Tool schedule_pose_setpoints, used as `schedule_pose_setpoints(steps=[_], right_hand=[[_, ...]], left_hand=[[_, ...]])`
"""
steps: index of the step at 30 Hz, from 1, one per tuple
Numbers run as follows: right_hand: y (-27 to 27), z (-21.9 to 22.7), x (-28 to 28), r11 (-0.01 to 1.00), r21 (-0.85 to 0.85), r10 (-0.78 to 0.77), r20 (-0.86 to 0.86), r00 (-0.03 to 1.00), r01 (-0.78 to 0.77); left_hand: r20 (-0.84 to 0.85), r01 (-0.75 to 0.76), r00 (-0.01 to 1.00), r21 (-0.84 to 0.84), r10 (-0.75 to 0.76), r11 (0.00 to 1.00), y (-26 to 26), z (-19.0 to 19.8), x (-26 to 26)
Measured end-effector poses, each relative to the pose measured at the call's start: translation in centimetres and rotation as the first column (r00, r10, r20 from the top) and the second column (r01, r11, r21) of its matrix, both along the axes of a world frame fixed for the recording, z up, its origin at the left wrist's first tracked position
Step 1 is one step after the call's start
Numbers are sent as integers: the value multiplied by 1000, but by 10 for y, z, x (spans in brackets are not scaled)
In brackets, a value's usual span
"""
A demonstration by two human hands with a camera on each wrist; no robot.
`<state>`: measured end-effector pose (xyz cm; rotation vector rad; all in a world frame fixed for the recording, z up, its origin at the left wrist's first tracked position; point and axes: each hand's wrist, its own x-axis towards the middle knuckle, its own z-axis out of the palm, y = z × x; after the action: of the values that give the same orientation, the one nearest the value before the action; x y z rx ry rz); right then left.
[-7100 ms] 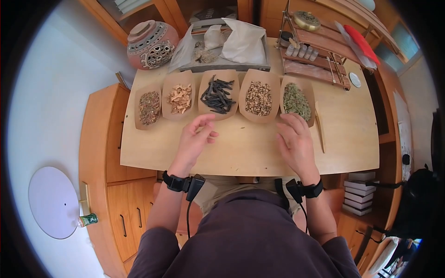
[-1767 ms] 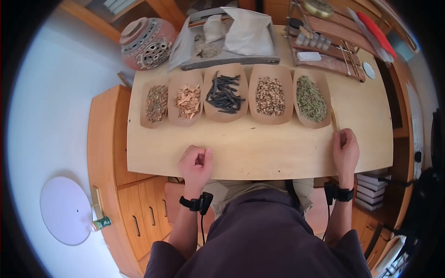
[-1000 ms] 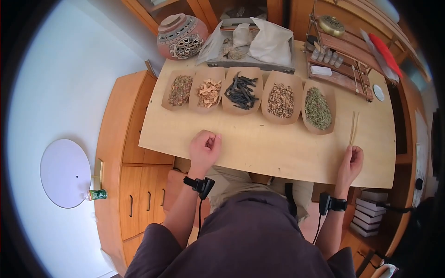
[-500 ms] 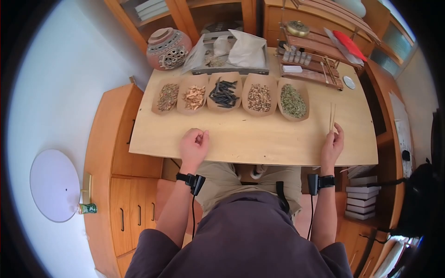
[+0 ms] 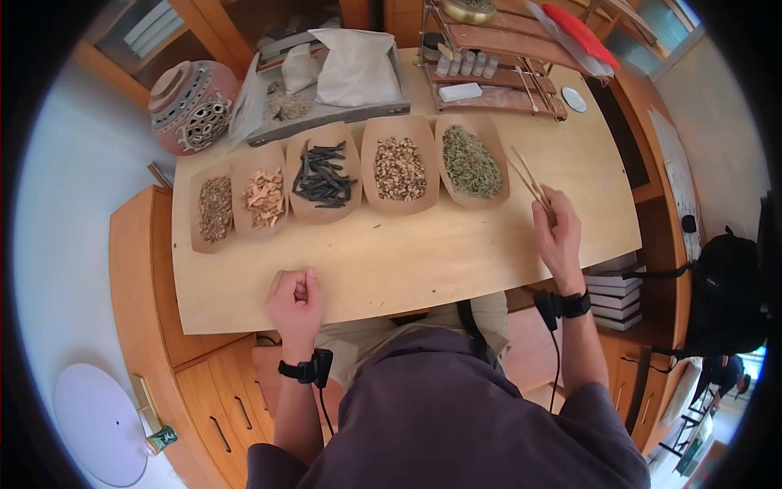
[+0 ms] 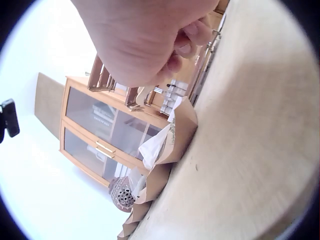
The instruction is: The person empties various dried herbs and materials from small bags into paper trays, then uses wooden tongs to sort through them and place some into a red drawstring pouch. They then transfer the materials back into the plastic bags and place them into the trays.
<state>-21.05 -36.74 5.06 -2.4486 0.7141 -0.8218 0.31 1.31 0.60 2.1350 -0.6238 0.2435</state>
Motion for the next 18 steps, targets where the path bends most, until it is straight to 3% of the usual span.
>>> schedule_pose_setpoints(steps=[3,6,9,12,18], right_hand=[[-3,38,21,988,152,4,-86,996,9],[-30,46,26,993,34,121,-235,964,-116],[-45,58,29,991,1,129,-306,943,-135],[-59,63,27,969,21,238,-346,907,-246],[-70,77,36,948,46,301,-457,837,-316]], left_hand=[[-6,13,1000,5,-13,1000,-2,2,0],[-7,7,1000,6,-7,1000,-3,3,-1],[-19,-5,1000,9,5,1000,-3,3,-1],[-29,-15,999,24,15,1000,-3,1,0],[7,-7,1000,61,6,998,-5,4,0]])
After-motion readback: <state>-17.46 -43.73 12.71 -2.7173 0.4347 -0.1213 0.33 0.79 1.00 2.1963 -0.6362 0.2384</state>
